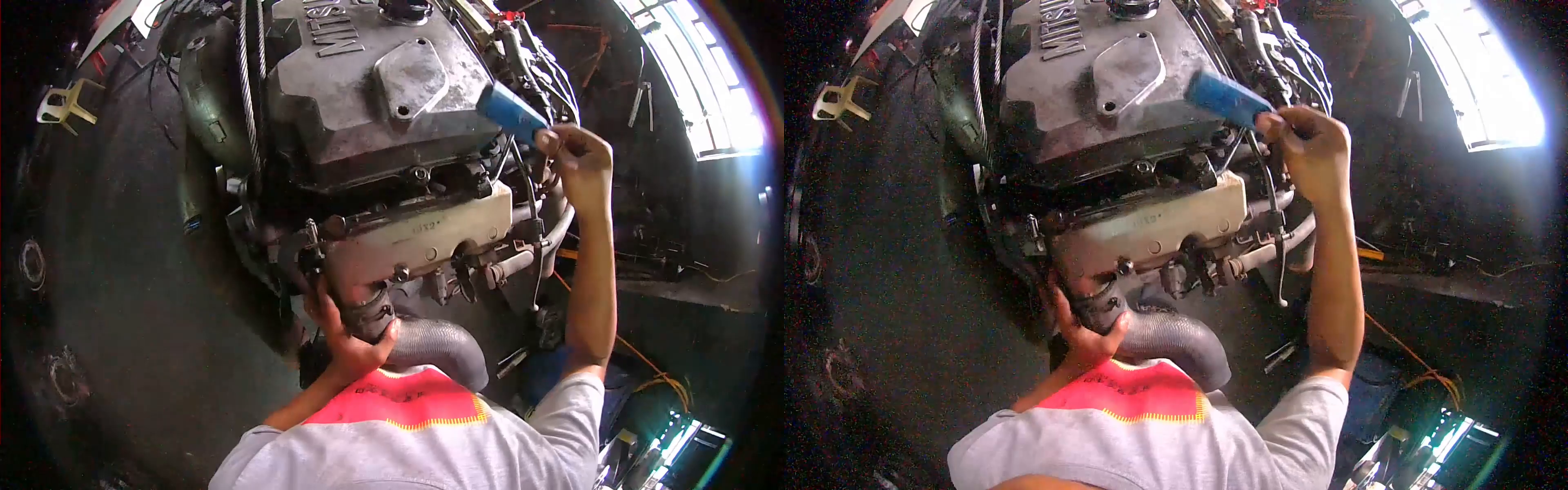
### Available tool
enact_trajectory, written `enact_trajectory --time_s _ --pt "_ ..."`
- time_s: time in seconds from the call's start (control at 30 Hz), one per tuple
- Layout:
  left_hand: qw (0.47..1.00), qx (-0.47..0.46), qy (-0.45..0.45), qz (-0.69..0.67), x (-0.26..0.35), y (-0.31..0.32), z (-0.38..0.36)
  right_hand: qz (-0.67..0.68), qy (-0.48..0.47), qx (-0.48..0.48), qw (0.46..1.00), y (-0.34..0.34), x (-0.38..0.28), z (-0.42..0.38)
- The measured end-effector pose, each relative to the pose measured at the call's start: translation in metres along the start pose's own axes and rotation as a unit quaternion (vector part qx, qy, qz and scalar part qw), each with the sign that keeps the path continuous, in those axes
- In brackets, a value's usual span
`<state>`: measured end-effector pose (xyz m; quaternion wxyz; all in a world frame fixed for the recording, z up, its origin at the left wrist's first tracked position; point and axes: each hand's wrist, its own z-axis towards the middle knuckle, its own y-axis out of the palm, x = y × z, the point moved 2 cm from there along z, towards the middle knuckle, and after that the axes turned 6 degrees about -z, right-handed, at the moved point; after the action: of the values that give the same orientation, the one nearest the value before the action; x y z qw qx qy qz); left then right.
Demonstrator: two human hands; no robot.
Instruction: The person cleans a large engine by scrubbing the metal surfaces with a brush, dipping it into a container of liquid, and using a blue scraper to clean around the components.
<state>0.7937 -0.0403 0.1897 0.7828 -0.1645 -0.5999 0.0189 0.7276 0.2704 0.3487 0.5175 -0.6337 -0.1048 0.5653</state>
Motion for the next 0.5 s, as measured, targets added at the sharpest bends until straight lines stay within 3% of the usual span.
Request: enact_trajectory --time_s 0.1,0.17,0.27,0.33,0.4,0.5 --pt "1.000 -0.007 -0.001 0.002 -0.005 0.000 -0.005 0.003 -0.027 0.000 1.000 0.009 -0.032 0.013" --pt "0.996 -0.015 -0.059 -0.059 -0.007 0.001 -0.006 -0.066 -0.032 0.004 0.997 0.020 -0.040 0.025" --pt "1.000 -0.010 -0.004 0.006 -0.011 0.001 -0.010 -0.094 -0.045 -0.021 0.994 0.032 -0.045 0.036" --pt "1.000 -0.007 -0.018 -0.017 -0.006 -0.001 -0.006 -0.114 -0.071 0.007 0.991 0.036 -0.049 0.037" --pt "0.999 -0.013 -0.031 -0.040 -0.005 -0.001 -0.005 -0.122 -0.026 0.016 0.992 0.037 -0.053 0.034" --pt "0.999 -0.019 -0.035 -0.011 -0.006 0.000 -0.007 -0.205 -0.068 0.052 0.975 0.046 -0.065 0.012"
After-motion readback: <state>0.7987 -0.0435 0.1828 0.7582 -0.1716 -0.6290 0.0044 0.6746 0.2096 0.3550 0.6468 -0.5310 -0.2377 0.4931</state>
